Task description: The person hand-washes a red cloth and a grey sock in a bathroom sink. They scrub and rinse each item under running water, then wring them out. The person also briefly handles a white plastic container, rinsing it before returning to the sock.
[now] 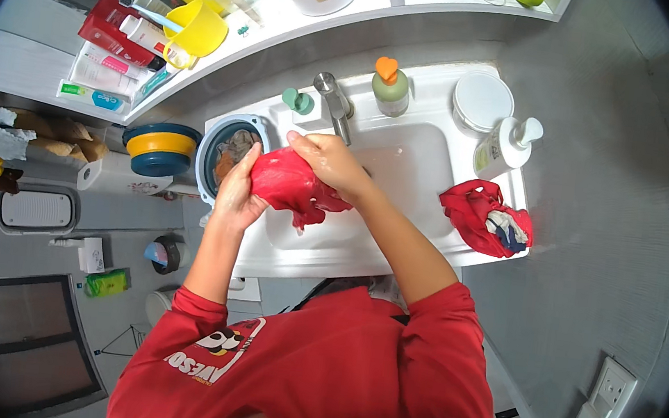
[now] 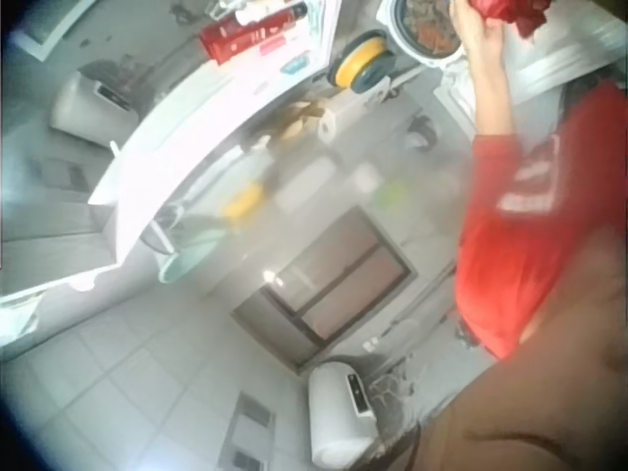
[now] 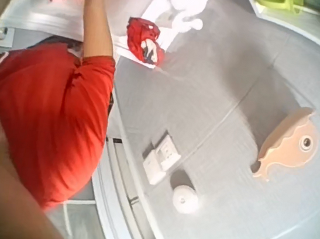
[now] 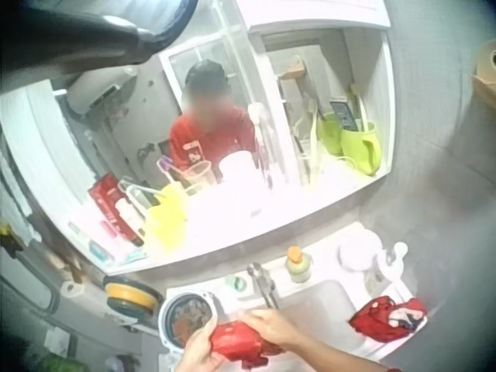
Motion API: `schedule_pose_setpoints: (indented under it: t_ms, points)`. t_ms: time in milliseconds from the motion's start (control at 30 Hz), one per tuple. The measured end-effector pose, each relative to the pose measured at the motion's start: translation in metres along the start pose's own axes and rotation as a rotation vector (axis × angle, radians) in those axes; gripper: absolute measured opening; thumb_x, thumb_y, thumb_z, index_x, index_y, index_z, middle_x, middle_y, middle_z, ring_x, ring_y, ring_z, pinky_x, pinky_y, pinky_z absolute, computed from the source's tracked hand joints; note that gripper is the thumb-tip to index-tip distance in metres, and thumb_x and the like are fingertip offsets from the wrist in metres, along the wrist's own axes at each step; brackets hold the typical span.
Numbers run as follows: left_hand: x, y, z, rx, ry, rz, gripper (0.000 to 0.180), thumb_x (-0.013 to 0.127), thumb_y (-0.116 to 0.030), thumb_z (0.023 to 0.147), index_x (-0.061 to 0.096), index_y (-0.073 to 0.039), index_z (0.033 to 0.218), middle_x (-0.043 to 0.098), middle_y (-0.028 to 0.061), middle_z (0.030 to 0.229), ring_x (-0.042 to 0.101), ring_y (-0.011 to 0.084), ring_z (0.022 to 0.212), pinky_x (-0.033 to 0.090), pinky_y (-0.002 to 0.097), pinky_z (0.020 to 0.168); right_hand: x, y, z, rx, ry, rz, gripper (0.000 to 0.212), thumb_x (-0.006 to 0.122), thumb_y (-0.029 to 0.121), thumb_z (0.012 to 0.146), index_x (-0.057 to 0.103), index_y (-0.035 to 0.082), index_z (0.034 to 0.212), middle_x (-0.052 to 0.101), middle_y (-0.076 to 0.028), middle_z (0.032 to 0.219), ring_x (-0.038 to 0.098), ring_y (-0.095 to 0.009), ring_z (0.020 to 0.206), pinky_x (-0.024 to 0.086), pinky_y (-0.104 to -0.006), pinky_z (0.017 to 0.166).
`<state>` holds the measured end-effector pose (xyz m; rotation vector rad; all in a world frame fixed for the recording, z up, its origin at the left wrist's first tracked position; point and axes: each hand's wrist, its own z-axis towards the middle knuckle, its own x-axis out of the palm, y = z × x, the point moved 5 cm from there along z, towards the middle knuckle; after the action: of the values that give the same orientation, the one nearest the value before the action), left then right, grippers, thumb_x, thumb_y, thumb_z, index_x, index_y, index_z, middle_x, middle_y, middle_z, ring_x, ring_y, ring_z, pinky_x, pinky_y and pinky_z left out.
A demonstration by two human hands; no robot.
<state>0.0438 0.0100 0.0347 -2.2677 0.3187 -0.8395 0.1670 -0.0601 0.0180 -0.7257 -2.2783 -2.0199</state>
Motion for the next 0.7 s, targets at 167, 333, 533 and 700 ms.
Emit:
schedule_pose_setpoints:
  t_ms: [167,333,533,700]
  points:
    - [0.007,-0.013,-0.018,-0.041,0.267,0.009,0.032,0.045,-0.032,0.091,0.054,-0.002,0.097,0.061,0.0118,0.09,0.063,0.0193,0.078,0.053,0.0315,0.069,0.013,0.021,-0.014,0.039,0.082,0.131,0.036,0.044,0.033,0.092,0.055,0.003,0.076,0.056,-0.002,0.069,0.05,-0.006,0.061,0.042,-0.0216,0.057]
    - [0.019,-0.023,-0.028,0.043,0.272,0.442,0.021,0.054,-0.02,0.087,0.056,-0.002,0.098,0.06,0.0053,0.09,0.058,0.0106,0.077,0.047,0.0236,0.068,0.014,0.018,-0.009,0.035,0.276,-0.047,0.027,0.053,0.028,0.087,0.053,0.003,0.08,0.056,-0.002,0.071,0.051,-0.007,0.063,0.041,-0.0217,0.056]
    - [0.02,-0.05,-0.028,0.307,0.265,0.196,0.021,0.043,-0.022,0.093,0.05,-0.003,0.097,0.058,0.0083,0.094,0.056,0.0159,0.087,0.045,0.0307,0.079,-0.013,0.001,-0.014,-0.038,0.294,-0.261,0.016,0.059,0.013,0.081,0.052,0.003,0.09,0.057,-0.001,0.081,0.051,-0.007,0.078,0.043,-0.0241,0.072]
    - [0.006,-0.058,-0.021,0.328,0.214,0.177,0.023,0.04,-0.023,0.094,0.051,-0.003,0.097,0.058,0.0076,0.092,0.057,0.016,0.085,0.048,0.0316,0.078,-0.017,0.01,-0.011,-0.18,0.086,-0.078,0.016,0.046,0.011,0.088,0.054,0.001,0.097,0.056,-0.002,0.083,0.052,-0.009,0.075,0.043,-0.0231,0.067]
